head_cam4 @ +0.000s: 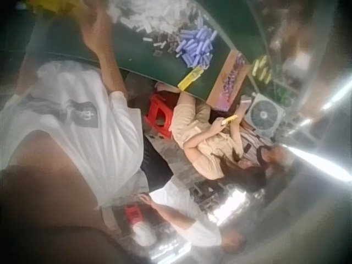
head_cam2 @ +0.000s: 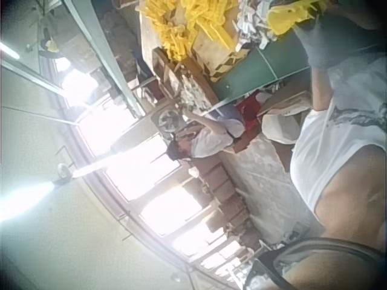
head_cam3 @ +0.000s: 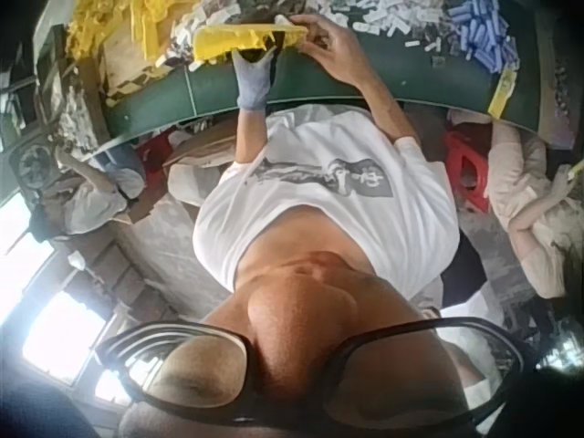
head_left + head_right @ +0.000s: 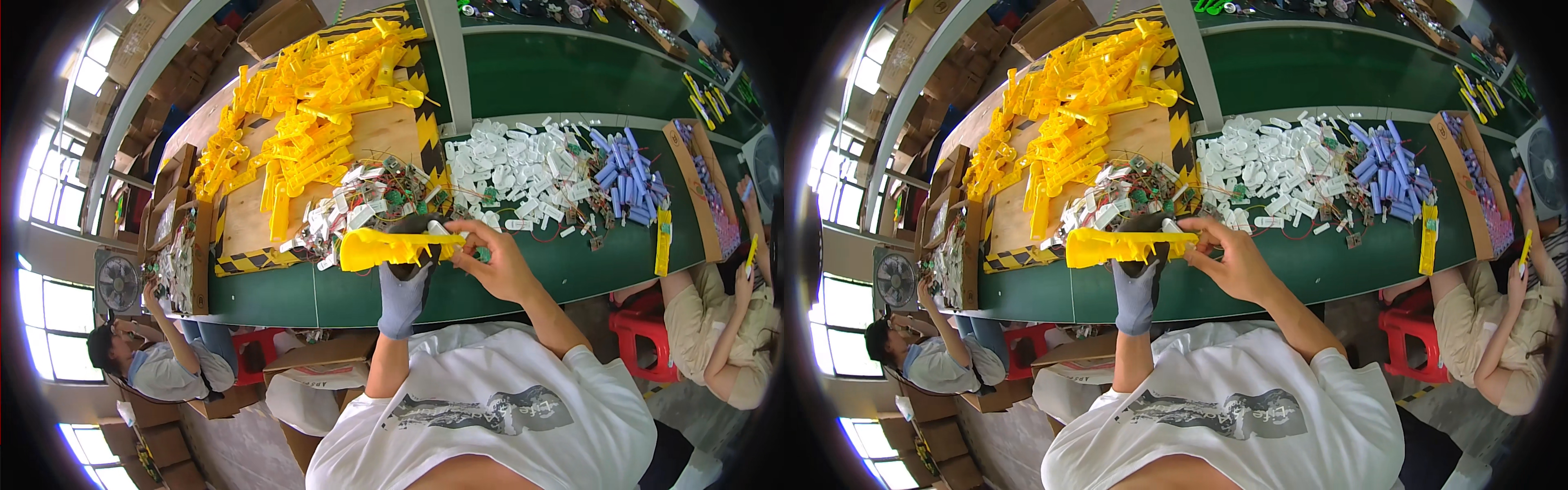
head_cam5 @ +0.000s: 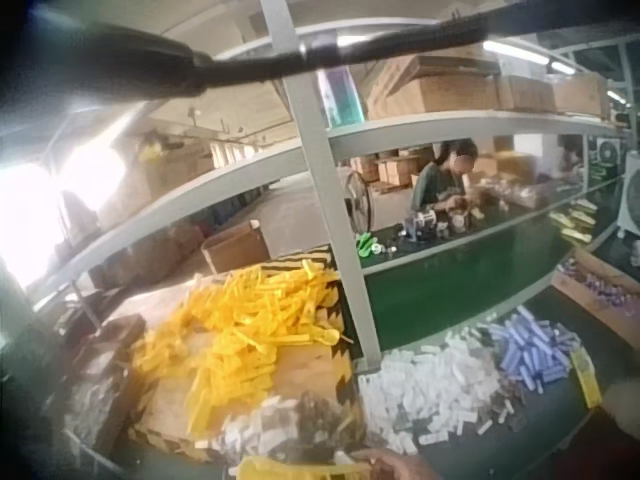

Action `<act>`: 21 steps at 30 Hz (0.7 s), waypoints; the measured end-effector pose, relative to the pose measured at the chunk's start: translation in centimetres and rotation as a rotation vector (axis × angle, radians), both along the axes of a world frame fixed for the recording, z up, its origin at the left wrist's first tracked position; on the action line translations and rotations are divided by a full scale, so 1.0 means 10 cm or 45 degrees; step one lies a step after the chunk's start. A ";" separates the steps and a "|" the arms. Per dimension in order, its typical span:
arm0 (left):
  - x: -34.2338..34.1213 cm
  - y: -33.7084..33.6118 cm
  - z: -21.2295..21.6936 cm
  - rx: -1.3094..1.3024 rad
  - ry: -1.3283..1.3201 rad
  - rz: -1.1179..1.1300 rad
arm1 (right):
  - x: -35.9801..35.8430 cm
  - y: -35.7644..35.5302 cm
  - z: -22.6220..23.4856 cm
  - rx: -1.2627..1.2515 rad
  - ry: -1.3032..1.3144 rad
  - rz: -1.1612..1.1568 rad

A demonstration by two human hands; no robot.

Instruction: The person assembles electronic components by hand, inserting circuit boards, wires, connectors, and battery packs into yellow plastic housings at a factory workbench.

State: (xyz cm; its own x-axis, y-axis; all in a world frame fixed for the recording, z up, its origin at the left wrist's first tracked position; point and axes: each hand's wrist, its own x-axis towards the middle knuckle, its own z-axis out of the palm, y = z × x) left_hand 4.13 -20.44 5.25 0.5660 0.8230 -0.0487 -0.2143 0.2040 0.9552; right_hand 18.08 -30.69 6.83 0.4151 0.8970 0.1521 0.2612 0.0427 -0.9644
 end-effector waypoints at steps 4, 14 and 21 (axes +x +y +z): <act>0.14 0.00 0.15 0.077 -0.001 0.158 | 0.03 -0.03 -0.15 0.132 0.067 0.026; 0.23 -0.11 0.13 0.041 -0.065 -0.051 | 0.05 -0.13 -0.24 0.086 0.052 -0.250; 0.32 0.12 0.38 0.537 0.005 0.449 | 0.17 -0.37 -0.27 0.152 0.407 0.142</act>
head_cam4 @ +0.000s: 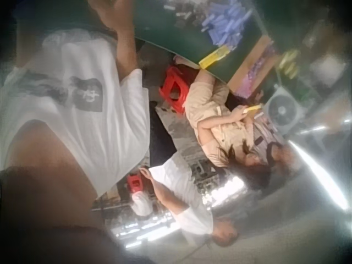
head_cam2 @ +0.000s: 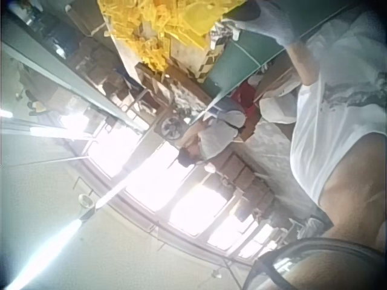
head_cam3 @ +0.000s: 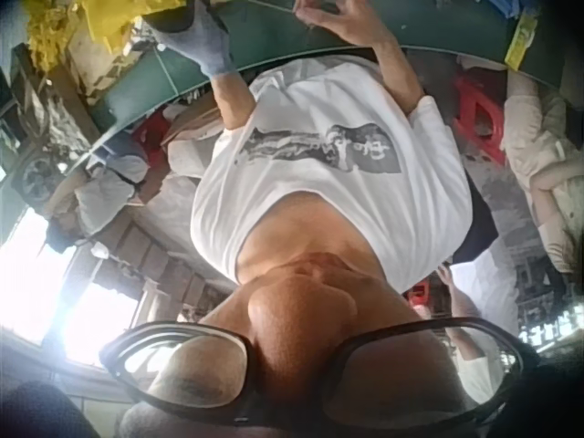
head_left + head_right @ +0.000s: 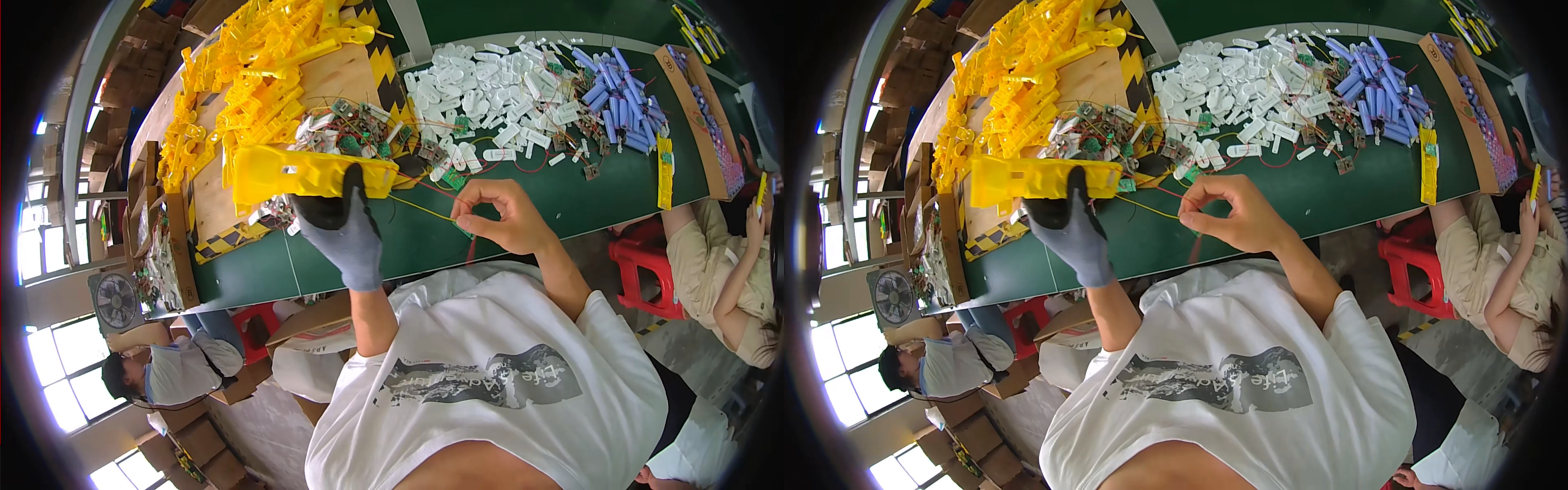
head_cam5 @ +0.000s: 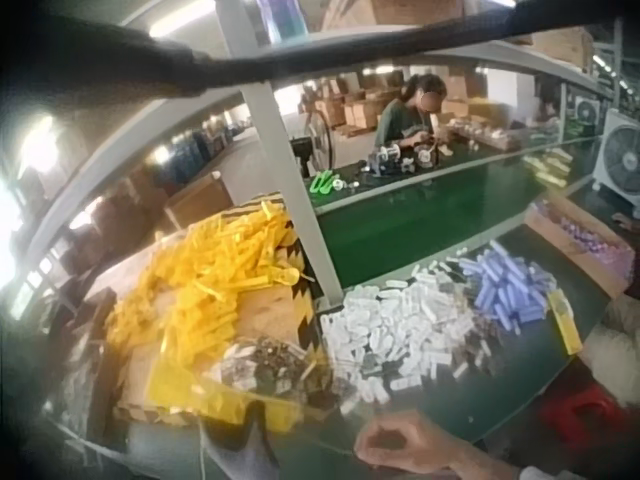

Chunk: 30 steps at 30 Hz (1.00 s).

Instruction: The person assembles electronic components by hand, inserting circuit boards, wires, connectors, and battery packs into yellow plastic housings at a factory workbench.

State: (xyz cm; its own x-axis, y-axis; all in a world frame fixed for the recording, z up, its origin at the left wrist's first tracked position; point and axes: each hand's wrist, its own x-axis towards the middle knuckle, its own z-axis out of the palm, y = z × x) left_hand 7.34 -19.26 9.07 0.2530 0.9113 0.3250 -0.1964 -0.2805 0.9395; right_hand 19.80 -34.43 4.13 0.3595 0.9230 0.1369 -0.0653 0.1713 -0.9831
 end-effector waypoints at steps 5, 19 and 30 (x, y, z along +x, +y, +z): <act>-0.04 0.05 0.01 0.007 0.105 0.002 | -0.10 -0.06 0.06 0.138 0.383 -0.193; -0.13 0.03 -0.33 -0.349 0.034 -0.301 | 0.03 -0.08 0.21 0.463 0.172 0.072; -0.10 -0.29 -0.54 -0.911 -0.291 -0.865 | 0.05 0.65 0.01 0.003 -0.426 -0.363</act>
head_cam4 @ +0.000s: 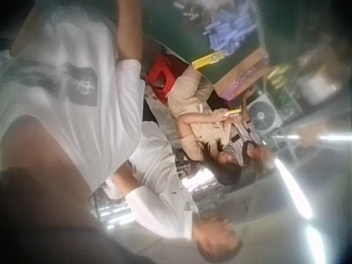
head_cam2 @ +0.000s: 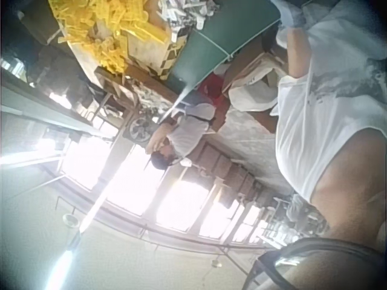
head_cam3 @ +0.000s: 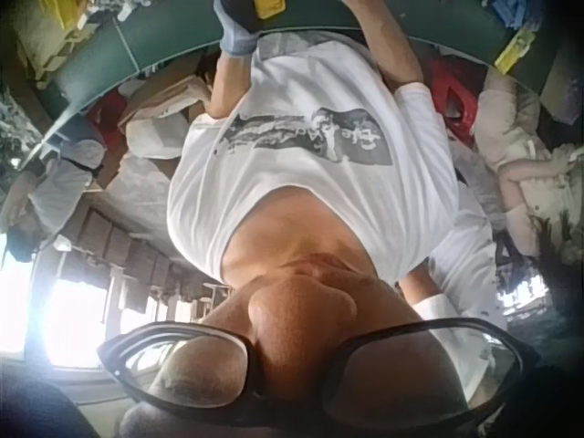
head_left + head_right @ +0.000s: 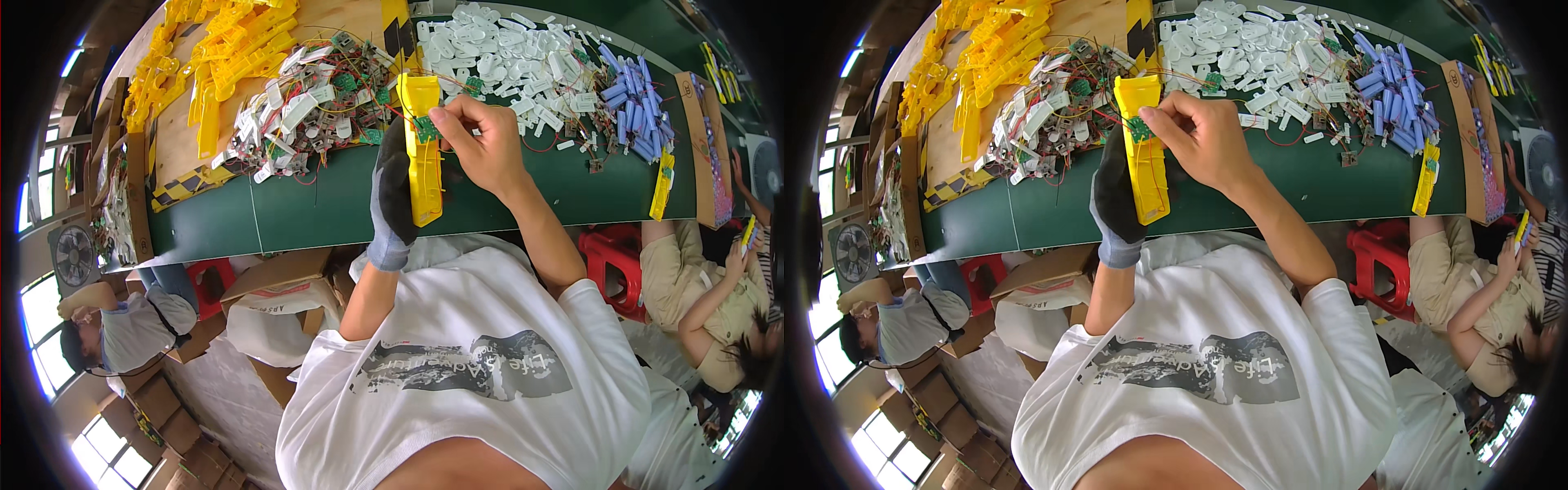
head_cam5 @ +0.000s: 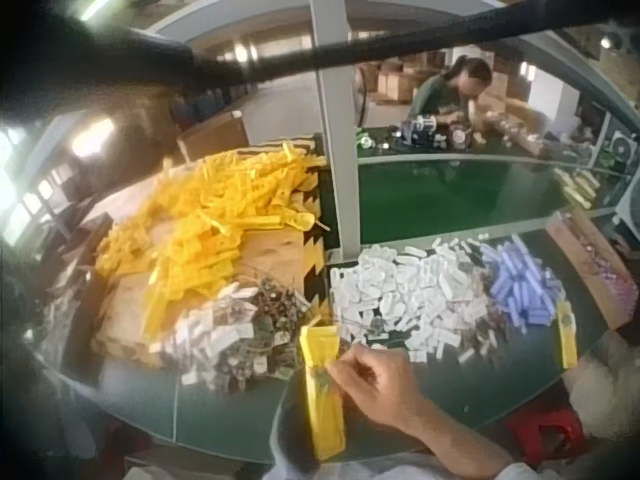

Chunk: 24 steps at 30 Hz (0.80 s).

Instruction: The person assembles electronic components by hand, inserting circuit boards, wires, connectors, and battery packs into yellow plastic housings at a factory workbench.

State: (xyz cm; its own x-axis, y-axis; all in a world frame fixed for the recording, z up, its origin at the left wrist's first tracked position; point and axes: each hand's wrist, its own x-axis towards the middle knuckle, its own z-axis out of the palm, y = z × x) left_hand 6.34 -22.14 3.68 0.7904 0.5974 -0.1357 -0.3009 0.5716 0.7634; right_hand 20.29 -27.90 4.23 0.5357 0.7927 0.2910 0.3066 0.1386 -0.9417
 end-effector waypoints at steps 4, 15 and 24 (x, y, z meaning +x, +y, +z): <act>0.03 0.00 -0.09 0.300 0.284 0.139 | -0.03 -0.03 -0.03 -0.093 -0.167 -0.011; 0.01 -0.06 -0.15 0.022 0.197 0.038 | -0.06 -0.02 -0.15 0.112 0.383 0.218; 0.02 -0.05 -0.09 0.115 0.215 0.040 | -0.07 0.04 -0.16 0.112 0.048 -0.056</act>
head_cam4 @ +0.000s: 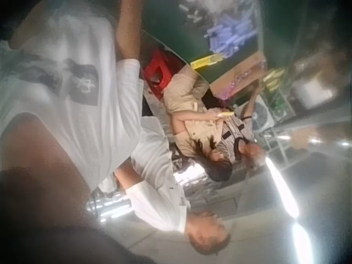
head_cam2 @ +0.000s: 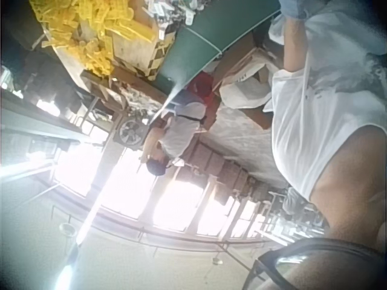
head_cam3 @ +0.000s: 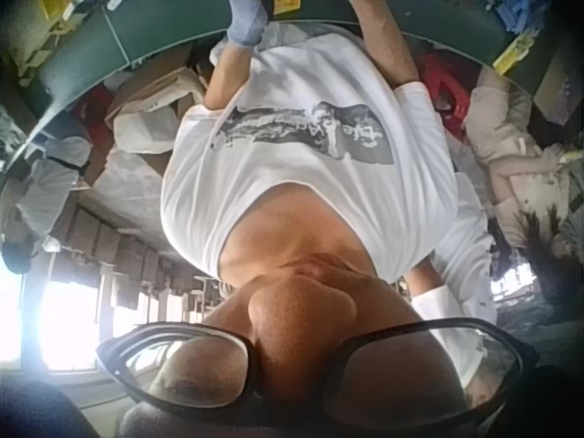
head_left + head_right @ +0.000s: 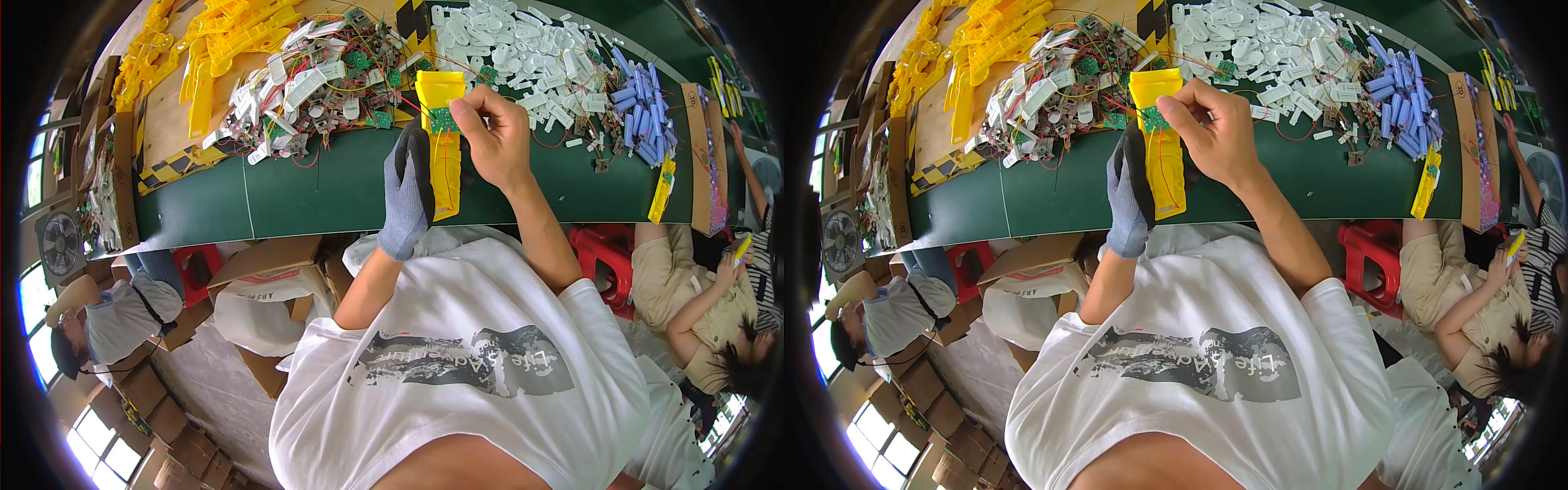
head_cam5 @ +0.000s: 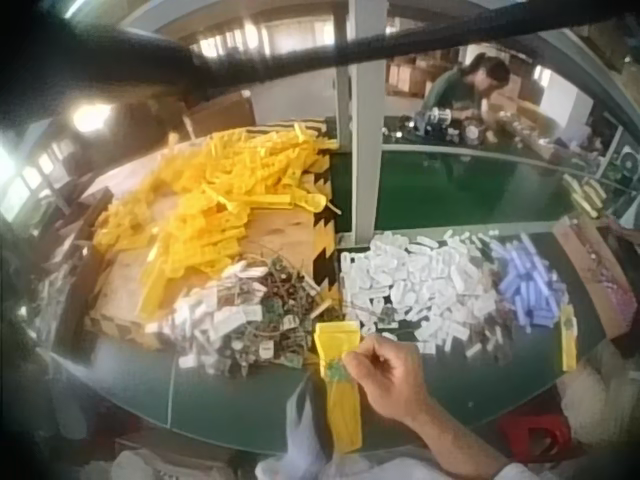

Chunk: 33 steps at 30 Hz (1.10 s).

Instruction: The person assembles electronic components by hand, inserting circuit boards, wires, connectors, and battery packs into yellow plastic housings at a factory workbench.

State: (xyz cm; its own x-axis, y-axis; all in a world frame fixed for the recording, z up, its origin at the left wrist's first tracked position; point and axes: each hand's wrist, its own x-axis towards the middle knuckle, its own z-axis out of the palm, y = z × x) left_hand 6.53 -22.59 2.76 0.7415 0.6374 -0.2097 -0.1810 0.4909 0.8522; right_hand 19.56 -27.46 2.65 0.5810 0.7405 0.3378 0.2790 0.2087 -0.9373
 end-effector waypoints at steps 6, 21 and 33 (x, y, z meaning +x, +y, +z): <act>0.01 -0.03 -0.02 -0.027 0.013 0.013 | 0.05 -0.04 -0.05 -0.035 -0.200 -0.038; 0.05 -0.07 -0.09 0.061 -0.012 -0.010 | -0.03 -0.11 0.00 -0.142 -0.166 -0.164; 0.11 -0.10 -0.08 0.075 0.046 0.081 | 0.02 -0.28 0.09 -0.355 -0.365 0.030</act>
State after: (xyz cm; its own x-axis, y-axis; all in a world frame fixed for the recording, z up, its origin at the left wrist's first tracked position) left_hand 7.58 -23.54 1.92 0.6916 0.6951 -0.1965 -0.1789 0.4283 0.8857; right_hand 19.80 -30.26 3.57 0.4741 0.8387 0.2681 0.5358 -0.0331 -0.8437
